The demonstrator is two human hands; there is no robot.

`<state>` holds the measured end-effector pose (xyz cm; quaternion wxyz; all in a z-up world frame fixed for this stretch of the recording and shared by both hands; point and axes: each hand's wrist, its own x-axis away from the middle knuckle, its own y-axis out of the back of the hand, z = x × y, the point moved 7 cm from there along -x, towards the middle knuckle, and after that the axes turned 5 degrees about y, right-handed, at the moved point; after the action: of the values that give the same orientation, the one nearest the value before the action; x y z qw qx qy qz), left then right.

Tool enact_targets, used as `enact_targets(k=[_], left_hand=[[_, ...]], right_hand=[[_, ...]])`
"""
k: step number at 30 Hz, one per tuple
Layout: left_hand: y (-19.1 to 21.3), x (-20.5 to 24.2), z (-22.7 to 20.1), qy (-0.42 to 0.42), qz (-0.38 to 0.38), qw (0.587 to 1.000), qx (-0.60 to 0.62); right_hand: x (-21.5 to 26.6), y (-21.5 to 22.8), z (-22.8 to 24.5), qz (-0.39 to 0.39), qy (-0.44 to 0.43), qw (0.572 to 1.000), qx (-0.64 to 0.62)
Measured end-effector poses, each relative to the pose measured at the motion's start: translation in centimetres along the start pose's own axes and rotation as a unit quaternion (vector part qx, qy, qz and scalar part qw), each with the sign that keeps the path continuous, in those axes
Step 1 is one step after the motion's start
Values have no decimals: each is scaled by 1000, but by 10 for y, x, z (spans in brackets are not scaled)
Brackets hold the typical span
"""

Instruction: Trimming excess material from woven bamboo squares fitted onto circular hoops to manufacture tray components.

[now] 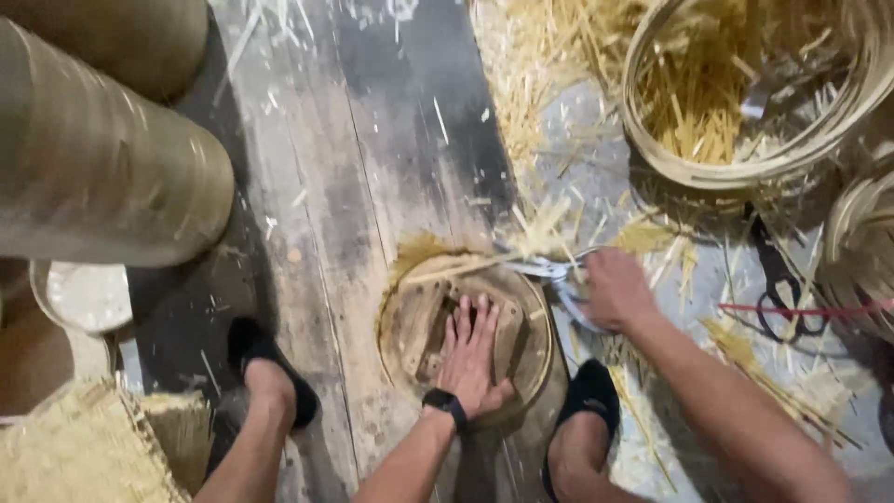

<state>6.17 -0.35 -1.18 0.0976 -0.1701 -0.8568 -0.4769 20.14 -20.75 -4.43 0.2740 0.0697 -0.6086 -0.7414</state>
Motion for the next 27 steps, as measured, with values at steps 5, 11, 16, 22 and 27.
enact_targets(k=[5, 11, 16, 22, 27], left_hand=[[3, 8, 3, -13, 22, 1000, -6], [-18, -25, 18, 259, -44, 960, 93], [-32, -31, 17, 433, -26, 898, 81], [-41, -25, 25, 350, -9, 935, 52], [-43, -16, 8, 226, -8, 974, -5]], right_hand=[[-7, -16, 10, -34, 37, 999, -7], [9, -10, -15, 31, 4, 999, 8], [-15, 3, 27, 11, 37, 999, 2], [0, -33, -17, 70, 5, 997, 17], [17, -19, -7, -27, -1, 999, 34]])
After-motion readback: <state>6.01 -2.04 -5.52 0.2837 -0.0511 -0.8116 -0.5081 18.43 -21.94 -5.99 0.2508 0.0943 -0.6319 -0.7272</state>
